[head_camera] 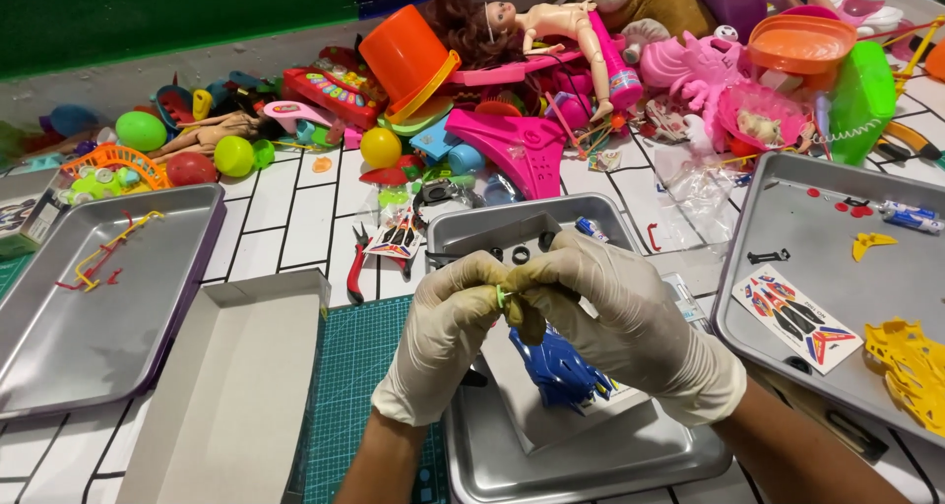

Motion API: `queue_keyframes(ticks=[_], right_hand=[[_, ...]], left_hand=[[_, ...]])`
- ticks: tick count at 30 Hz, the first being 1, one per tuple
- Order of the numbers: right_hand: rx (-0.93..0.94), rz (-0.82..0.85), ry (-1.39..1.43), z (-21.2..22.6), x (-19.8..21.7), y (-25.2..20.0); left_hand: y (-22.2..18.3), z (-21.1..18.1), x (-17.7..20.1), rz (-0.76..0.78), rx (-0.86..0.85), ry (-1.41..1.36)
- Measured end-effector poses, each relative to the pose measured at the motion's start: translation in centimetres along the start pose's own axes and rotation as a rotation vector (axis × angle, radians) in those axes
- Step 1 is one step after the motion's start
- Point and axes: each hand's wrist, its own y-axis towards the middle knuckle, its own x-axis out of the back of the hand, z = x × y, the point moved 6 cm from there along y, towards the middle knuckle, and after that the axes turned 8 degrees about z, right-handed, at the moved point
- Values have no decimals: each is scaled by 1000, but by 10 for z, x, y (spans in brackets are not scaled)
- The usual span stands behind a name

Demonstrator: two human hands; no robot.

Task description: Assembling a mini 4WD toy car chassis by installing gears, axles, and a motor.

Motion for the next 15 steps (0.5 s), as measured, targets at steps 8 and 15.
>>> queue_keyframes(ticks=[8, 15], right_hand=[[9, 18, -16, 4, -3, 1], [23, -11, -8, 5, -5, 0]], left_hand=[[-5, 13, 16, -77, 51, 1], [-2, 9, 10, -79, 74, 42]])
